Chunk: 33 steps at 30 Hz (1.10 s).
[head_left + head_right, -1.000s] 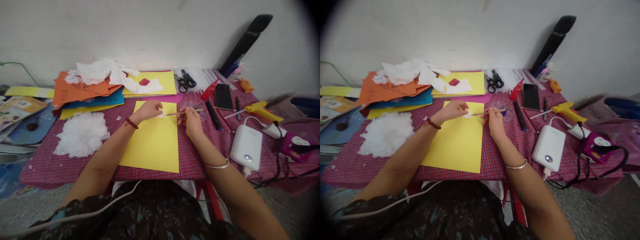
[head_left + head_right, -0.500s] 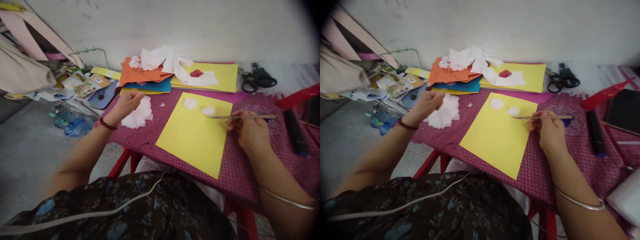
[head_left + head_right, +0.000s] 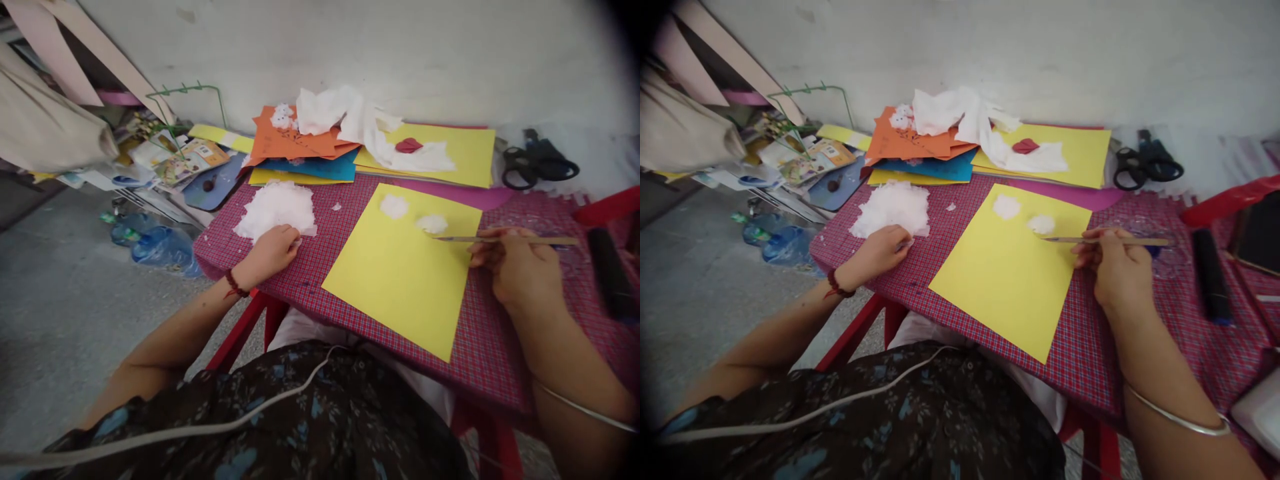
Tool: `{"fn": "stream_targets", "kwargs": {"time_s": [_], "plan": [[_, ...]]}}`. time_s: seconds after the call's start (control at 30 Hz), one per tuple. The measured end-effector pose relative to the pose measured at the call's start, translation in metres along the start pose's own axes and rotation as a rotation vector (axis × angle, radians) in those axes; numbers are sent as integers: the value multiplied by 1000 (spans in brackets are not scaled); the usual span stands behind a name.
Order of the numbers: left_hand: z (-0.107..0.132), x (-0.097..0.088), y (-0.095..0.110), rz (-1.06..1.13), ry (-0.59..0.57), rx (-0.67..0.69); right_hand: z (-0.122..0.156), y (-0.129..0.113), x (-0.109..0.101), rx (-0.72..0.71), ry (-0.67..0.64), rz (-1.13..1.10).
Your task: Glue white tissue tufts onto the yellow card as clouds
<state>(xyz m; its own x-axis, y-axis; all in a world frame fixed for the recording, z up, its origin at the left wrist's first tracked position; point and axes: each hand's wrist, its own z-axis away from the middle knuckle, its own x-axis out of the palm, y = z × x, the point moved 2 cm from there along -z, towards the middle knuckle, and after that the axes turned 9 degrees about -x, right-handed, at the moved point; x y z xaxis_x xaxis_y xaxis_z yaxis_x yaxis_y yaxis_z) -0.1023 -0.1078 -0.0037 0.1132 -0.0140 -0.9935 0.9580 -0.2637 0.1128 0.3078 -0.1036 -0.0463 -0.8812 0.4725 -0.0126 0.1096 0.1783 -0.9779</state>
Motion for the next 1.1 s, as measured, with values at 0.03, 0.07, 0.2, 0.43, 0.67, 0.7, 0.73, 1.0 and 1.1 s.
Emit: {"fn": "stream_targets", "kwargs": {"time_s": [0.03,0.07,0.2,0.43,0.67,0.7,0.73,1.0,1.1], "plan": [[-1,0,0,1,4,-11,1,-1,0,0,-3,6],[-2,-1,-1,20,12,-23,2,-2,0,1,-8,9],[-4,-15,-11,372,7,-161,4,-7,1,14,-7,0],[-29,-56,1,921,8,-223,5,-11,6,50,-27,-39],[-90,-36,95,1096,-288,-62,8,-10,7,-23,-175,-121],[-100,-31,109,1124,-322,-25,7,-9,7,-70,-189,-104],[-110,-25,122,1153,-355,5,6,-8,6,-108,-203,-87],[-157,26,161,1254,-486,0,4,-6,9,-169,-246,1],[-157,36,156,1217,-491,38,3,-5,9,-166,-190,-9]]}}
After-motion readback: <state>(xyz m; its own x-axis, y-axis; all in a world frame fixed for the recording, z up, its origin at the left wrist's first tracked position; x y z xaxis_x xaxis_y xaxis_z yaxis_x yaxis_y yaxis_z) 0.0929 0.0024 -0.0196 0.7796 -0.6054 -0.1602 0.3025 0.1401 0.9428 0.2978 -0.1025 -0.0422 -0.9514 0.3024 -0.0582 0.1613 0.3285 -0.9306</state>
